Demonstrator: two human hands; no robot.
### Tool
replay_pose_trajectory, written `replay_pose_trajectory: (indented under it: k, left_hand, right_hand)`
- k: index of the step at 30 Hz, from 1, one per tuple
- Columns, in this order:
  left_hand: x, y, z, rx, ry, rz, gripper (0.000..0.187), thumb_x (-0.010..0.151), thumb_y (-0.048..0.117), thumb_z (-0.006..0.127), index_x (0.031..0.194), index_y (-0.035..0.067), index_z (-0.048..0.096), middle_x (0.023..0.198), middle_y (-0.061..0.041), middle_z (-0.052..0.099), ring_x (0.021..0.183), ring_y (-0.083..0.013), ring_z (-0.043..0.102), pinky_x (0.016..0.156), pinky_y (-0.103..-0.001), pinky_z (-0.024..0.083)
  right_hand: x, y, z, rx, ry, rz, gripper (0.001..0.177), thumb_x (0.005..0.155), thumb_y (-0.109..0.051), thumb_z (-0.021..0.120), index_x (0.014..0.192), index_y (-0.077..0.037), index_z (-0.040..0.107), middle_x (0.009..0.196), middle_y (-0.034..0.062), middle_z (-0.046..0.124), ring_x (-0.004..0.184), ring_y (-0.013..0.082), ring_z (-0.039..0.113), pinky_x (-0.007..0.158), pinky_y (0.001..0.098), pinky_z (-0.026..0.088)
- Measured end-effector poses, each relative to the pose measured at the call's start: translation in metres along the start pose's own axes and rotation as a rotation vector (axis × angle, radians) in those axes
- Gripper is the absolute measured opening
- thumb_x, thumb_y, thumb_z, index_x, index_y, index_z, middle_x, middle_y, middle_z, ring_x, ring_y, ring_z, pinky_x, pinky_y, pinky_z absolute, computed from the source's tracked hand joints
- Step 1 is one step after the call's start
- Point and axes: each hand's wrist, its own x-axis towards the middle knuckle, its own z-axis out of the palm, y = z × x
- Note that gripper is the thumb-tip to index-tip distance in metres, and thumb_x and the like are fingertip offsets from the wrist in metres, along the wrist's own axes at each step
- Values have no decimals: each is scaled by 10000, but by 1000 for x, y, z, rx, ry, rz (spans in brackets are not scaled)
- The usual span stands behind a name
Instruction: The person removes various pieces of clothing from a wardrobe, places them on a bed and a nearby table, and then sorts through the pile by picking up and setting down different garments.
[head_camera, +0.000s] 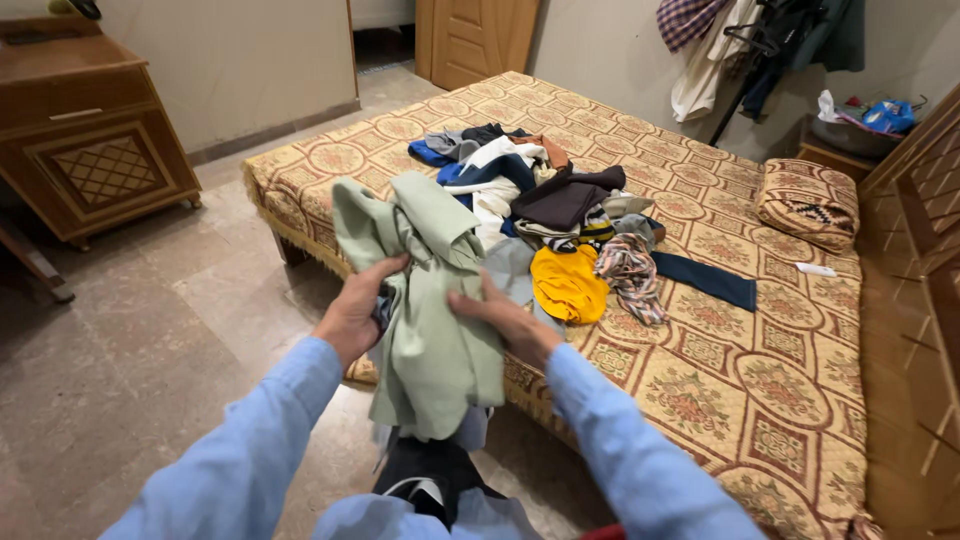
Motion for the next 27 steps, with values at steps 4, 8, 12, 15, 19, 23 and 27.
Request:
replay_pose_trajectory:
  k: [4,8,12,15,19,23,27]
  left_hand:
    - [4,-4,15,-26,-45,-113,376,931,302,659,1220,65,699,1079,-79,771,949,-211,708,831,-343,592]
    - [21,23,27,257,60,-90,550,892,453,652,1308,94,629,1149,-51,748,1005,-200,716,861,-385,594]
    - [27,44,26,1134,256,-19,822,922,633,681,1454,16,567,1339,-201,661,1195,-308,652,1006,-462,525]
    - [39,44,29,1040,-2,-112,986,786,536,790,1531,69,346,1402,-160,594,1235,-276,624,1031,-442,502]
    - [73,31,29,876,-415,308,1044,702,308,930,1537,71,348,1456,-121,558,1301,-225,541,1081,-387,443]
    - [133,40,24,733,-105,79,899,645,216,912,1437,90,505,1308,-67,698,1175,-197,665,989,-364,539]
    - [205,52,29,629,-129,165,609,691,125,867,1261,53,664,1157,-60,760,1024,-186,718,888,-342,576]
  right_hand:
    - [17,-6,22,-71,121,-53,730,744,-346,820,1347,6,607,1178,140,734,948,218,725,836,354,594]
    - [31,0,21,-45,205,-70,557,772,-287,802,1194,62,707,1019,134,770,833,224,734,765,349,595]
    - [57,0,13,156,307,-142,512,805,-291,751,1201,28,691,1053,123,754,861,231,727,759,365,584]
    - [83,-15,-1,278,344,-51,559,852,-416,700,1250,-24,672,1117,120,738,937,238,713,811,377,576]
    - [120,-27,-10,624,37,-203,640,952,-553,609,1360,-59,608,1262,126,687,1093,255,680,937,382,564]
    - [174,-36,-43,636,24,-222,621,932,-543,597,1348,-83,607,1288,100,696,1123,249,696,964,403,576]
    - [232,-46,-89,297,163,-161,660,900,-580,652,1333,-82,652,1261,40,730,1123,199,673,960,370,535]
